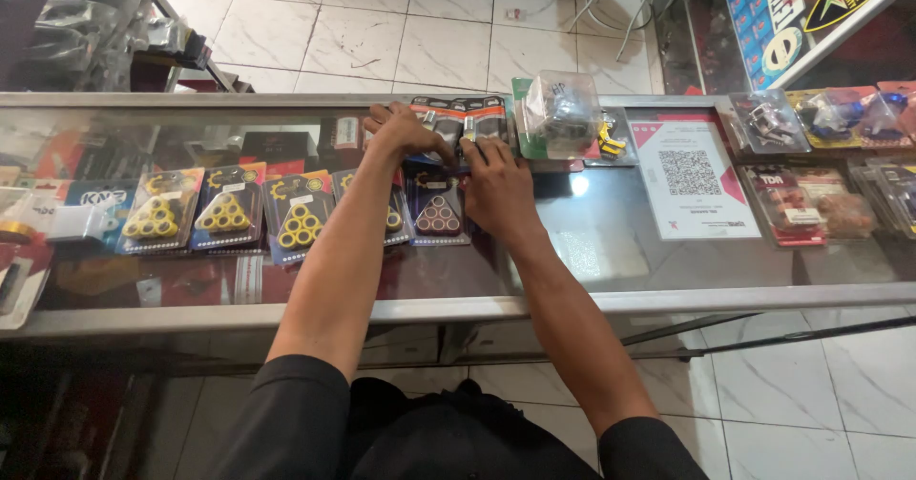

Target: The person repeatedly picks up packaged automotive parts, such as LED bulbs and fidget spinners, from a glass display counter. They move to a wall-mounted wire rack, hang the items on hooks, and then return to the counter to repeat the process with different packages.

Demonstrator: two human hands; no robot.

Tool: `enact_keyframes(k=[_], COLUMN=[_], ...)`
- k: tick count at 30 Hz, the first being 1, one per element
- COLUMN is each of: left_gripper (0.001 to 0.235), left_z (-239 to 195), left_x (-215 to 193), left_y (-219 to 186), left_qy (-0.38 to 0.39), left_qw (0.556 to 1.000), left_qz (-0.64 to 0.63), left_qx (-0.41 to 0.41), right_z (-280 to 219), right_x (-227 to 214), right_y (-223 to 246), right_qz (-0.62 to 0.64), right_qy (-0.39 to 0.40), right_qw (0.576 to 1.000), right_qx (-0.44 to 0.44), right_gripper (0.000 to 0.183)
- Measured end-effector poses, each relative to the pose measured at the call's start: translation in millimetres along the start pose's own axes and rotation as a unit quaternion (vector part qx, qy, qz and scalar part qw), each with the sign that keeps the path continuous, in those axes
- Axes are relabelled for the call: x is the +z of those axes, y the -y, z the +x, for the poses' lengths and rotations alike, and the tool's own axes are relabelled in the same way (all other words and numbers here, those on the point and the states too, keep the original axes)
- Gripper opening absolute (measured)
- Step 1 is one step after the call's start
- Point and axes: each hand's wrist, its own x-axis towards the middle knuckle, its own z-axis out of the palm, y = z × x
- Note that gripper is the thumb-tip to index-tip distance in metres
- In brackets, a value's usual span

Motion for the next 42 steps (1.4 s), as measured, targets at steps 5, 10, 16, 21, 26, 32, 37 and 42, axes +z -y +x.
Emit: enact_keyframes(k=[5, 10, 16, 21, 26, 32, 37, 42], left_gripper=[0.149, 0.134, 0.12, 0.12, 0.111, 0.103, 0.094, 0.075], left_z=[-9, -41, -98, -151, -181, -218, -237, -262], left_x=[-14, -27, -5, -2, 12, 42, 63, 98], left_y=[1, 9, 26, 29, 50, 80, 88, 79], left_qy=[0.017, -0.083, -0.028, 0.013, 0.049, 0.153, 0.289, 0.378], left_qw=[0.987, 0.966, 0.848, 0.779, 0.76, 0.776, 0.743, 0.676], left_qz=[-0.149, -0.193, -0.425, -0.496, -0.497, -0.447, -0.398, -0.355], left_qx=[0.06, 0.154, 0.314, 0.384, 0.416, 0.418, 0.454, 0.523], right_z=[0, 0, -3, -14, -79, -170, -227, -284], right_x=[-6, -7, 1, -26, -52, -65, -66, -79], right_y=[-2, -5, -4, 8, 49, 133, 175, 192], right_qz=[0.026, 0.049, 0.063, 0.163, 0.513, 0.572, 0.522, 0.447], right_qy=[-0.002, -0.002, -0.018, -0.085, -0.11, -0.19, -0.257, -0.368], right_qw=[1.0, 0.999, 0.998, 0.982, 0.815, 0.722, 0.699, 0.666], right_qx=[0.007, -0.002, -0.009, 0.042, 0.246, 0.34, 0.416, 0.47], right_gripper=[0.061, 0.059, 0.054, 0.047, 0.032, 0.038, 0.03, 0.025])
